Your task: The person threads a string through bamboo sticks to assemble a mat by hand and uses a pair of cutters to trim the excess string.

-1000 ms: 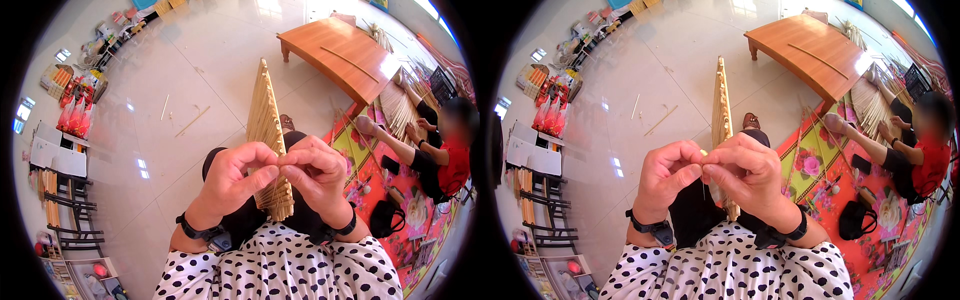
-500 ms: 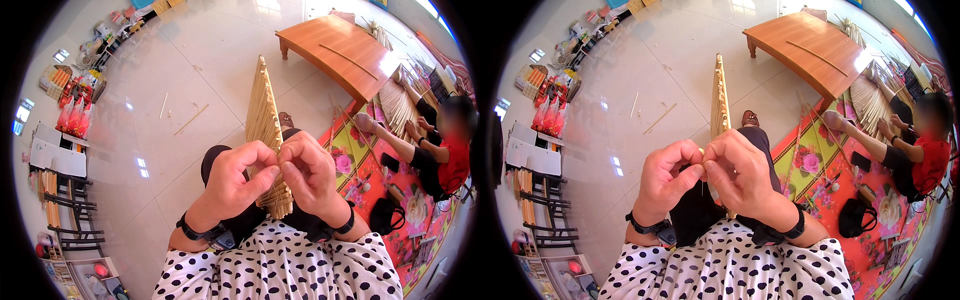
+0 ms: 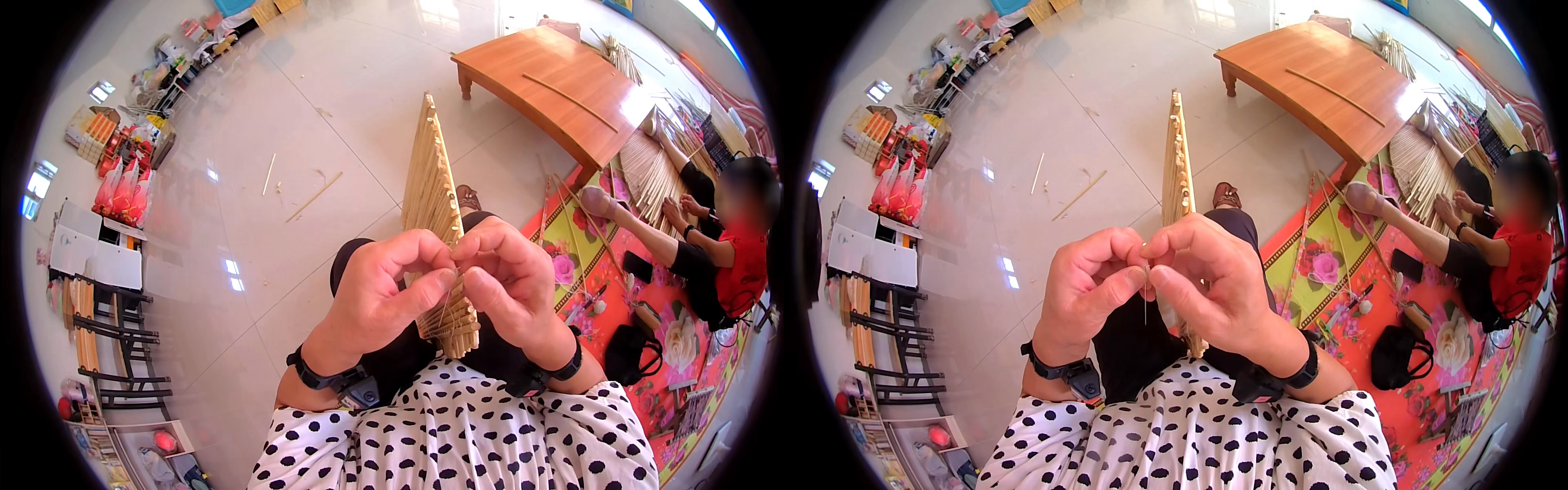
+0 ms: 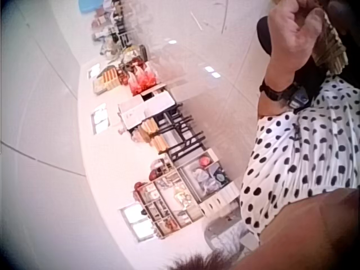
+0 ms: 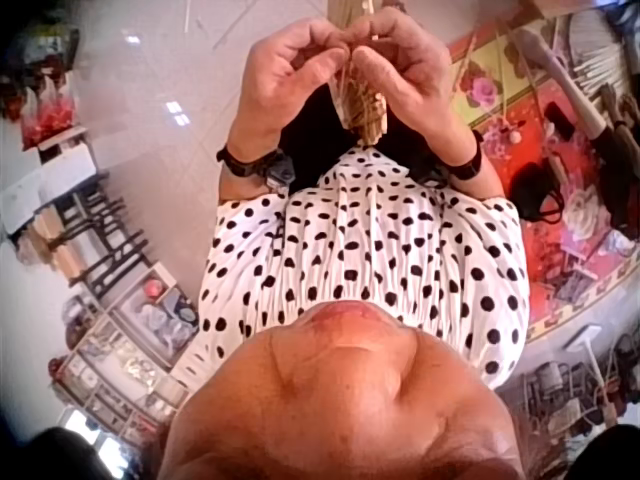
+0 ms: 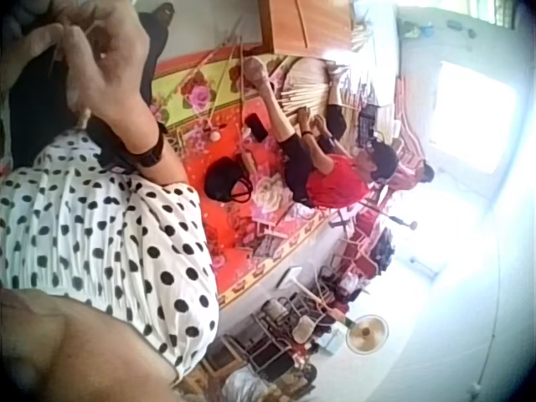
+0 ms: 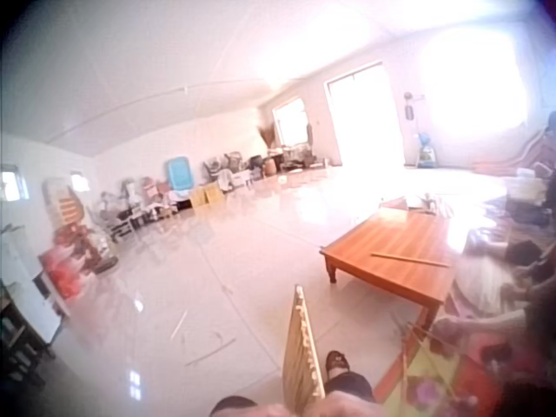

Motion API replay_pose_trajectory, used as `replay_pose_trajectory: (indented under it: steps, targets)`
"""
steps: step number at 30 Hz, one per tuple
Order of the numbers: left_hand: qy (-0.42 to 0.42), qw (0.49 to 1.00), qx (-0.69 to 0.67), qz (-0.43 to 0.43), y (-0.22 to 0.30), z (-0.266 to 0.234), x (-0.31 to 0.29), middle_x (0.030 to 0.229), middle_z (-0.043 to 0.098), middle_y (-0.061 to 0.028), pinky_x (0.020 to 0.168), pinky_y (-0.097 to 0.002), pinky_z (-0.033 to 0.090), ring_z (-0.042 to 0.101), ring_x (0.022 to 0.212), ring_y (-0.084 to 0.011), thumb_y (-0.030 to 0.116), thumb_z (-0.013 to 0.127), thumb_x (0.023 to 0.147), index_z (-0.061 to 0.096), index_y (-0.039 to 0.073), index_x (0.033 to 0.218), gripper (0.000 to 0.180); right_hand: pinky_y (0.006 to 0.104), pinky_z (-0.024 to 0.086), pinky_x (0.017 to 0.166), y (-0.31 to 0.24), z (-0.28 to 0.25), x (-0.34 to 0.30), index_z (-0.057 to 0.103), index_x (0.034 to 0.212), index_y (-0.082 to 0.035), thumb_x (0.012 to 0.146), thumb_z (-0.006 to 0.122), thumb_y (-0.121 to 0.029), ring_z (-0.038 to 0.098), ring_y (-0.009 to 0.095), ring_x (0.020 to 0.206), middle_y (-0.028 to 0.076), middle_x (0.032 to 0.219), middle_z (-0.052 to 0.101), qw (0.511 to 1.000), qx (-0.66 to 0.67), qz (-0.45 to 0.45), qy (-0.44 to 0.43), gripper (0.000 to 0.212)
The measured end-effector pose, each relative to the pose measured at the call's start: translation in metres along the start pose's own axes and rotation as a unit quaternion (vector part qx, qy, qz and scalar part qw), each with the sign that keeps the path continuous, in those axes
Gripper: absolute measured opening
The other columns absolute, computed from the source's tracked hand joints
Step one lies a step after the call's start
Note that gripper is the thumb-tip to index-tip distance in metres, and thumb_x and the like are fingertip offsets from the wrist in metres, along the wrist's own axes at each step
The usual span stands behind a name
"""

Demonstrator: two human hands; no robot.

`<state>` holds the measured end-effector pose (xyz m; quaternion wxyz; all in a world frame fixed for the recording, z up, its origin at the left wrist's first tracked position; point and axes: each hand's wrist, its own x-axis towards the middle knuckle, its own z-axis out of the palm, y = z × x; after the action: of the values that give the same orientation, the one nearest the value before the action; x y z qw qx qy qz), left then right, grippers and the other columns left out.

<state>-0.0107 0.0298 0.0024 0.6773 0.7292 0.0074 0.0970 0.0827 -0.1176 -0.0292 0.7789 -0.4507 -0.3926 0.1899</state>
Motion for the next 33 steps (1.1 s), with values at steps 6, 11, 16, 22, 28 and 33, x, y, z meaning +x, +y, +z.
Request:
replay_pose_trajectory:
  steps: [6,11,16,22,28,33]
  targets:
    - [-0.004,0.999,-0.024,-0.028,0.002,0.000,0.001,0.078,0.060,0.0000,0.064,-0.0205,0.046,0.056,0.070,-0.0052,0.009,0.060,0.090,0.060,-0.002,0.093,0.011,0.0234,0.046,0.055,-0.001,-0.003,0.005,0.064,0.086,0.001,0.081,0.065,0.002,0.061,0.012,0.063,0.006,0.077,0.059,0.982,-0.167,-0.084,0.017,0.005]
    - [0.003,0.998,-0.048,-0.044,0.003,0.003,0.001,0.081,0.062,-0.0002,0.066,-0.0209,0.047,0.058,0.073,-0.0059,0.009,0.062,0.090,0.060,-0.003,0.095,0.013,0.0246,0.041,0.053,0.000,-0.005,0.006,0.064,0.083,0.000,0.080,0.066,0.000,0.056,0.012,0.061,0.005,0.074,0.059,0.973,-0.212,-0.086,0.031,0.003]
    - [0.000,0.998,-0.021,-0.056,0.007,0.001,0.004,0.081,0.064,-0.0009,0.068,-0.0213,0.048,0.059,0.074,-0.0065,0.009,0.067,0.087,0.062,-0.002,0.092,0.013,0.0239,0.041,0.055,0.005,-0.007,0.003,0.064,0.085,0.000,0.083,0.064,-0.001,0.054,0.012,0.062,0.005,0.076,0.058,0.985,-0.160,-0.043,0.041,0.003]
    - [0.028,0.998,0.062,0.010,-0.003,0.001,0.005,0.074,0.064,-0.0020,0.065,-0.0217,0.047,0.060,0.069,-0.0078,0.006,0.071,0.081,0.064,0.001,0.085,0.010,0.0224,0.044,0.061,0.005,-0.001,0.001,0.063,0.086,0.002,0.087,0.061,-0.001,0.056,0.010,0.069,0.003,0.078,0.058,0.996,-0.076,-0.012,0.046,0.004]
    - [0.041,0.996,0.051,0.054,-0.008,0.005,0.006,0.074,0.064,-0.0031,0.064,-0.0218,0.046,0.059,0.067,-0.0096,0.005,0.071,0.080,0.063,0.002,0.083,0.009,0.0198,0.046,0.066,0.005,-0.003,-0.002,0.060,0.094,0.002,0.094,0.056,-0.006,0.057,0.006,0.075,0.001,0.083,0.061,0.995,0.070,0.074,0.025,0.010]
    - [0.032,0.999,-0.008,0.014,-0.007,0.005,0.005,0.077,0.064,-0.0015,0.067,-0.0216,0.047,0.059,0.071,-0.0074,0.004,0.069,0.083,0.063,-0.001,0.086,0.008,0.0181,0.045,0.061,0.004,-0.004,-0.002,0.059,0.097,0.001,0.096,0.055,-0.010,0.056,0.003,0.070,0.000,0.081,0.062,0.990,0.093,0.105,0.020,0.012]
